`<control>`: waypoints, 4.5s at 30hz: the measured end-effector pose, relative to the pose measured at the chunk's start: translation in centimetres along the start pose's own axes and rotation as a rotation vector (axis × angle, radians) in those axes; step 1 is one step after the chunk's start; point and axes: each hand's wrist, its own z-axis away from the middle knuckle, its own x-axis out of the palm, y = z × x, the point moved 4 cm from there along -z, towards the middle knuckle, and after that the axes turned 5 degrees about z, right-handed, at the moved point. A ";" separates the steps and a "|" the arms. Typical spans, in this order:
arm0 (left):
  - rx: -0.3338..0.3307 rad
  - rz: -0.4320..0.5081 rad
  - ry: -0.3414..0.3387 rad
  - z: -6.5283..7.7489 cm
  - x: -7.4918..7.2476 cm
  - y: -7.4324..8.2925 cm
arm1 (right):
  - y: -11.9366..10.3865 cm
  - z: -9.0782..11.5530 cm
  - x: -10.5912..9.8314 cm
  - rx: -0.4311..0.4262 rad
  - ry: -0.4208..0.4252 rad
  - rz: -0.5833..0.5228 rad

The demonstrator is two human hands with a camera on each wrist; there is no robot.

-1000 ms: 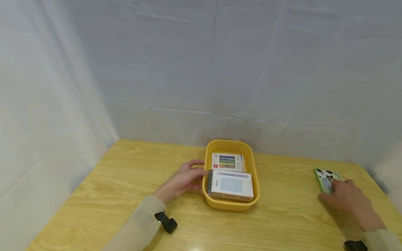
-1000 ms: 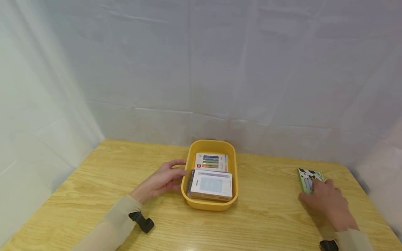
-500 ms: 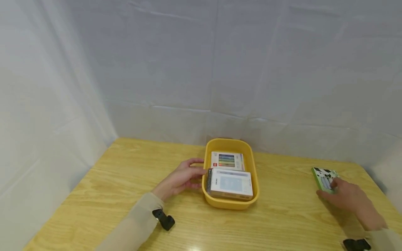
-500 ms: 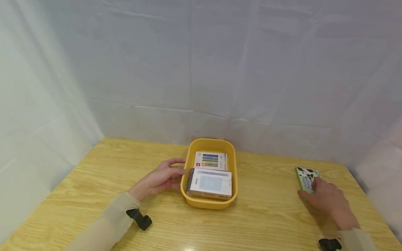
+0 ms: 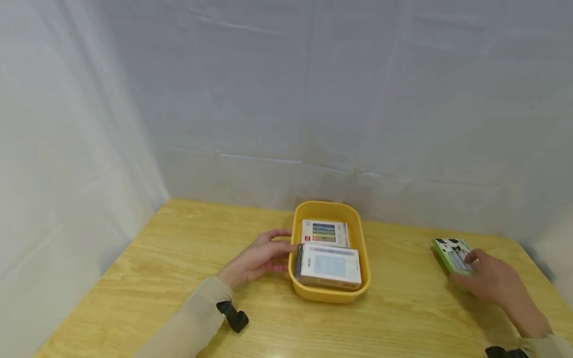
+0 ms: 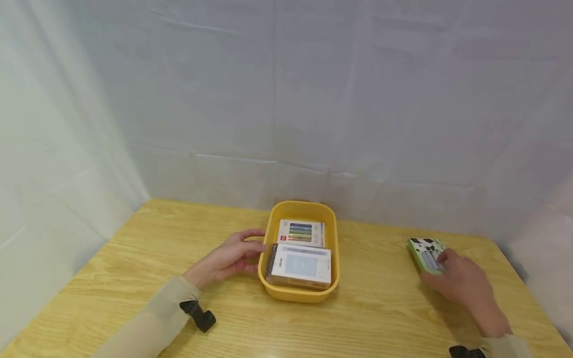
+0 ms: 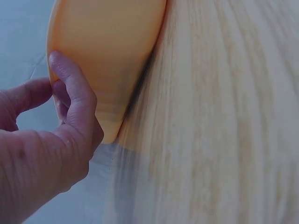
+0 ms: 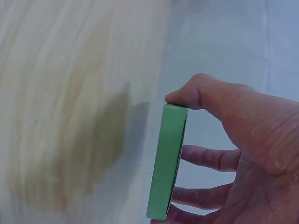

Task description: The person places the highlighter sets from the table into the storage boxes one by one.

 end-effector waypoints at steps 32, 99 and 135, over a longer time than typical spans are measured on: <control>0.027 -0.005 0.002 0.0 0.7 -0.1 | -15.8 1.9 -3.2 -0.348 0.637 -0.107; 0.014 0.014 0.009 0.3 0.6 0.0 | -24.2 -4.5 -4.6 -0.662 0.230 0.103; 0.010 0.056 -0.004 0.6 0.9 0.0 | -26.8 -8.6 -2.8 -0.701 -0.170 0.104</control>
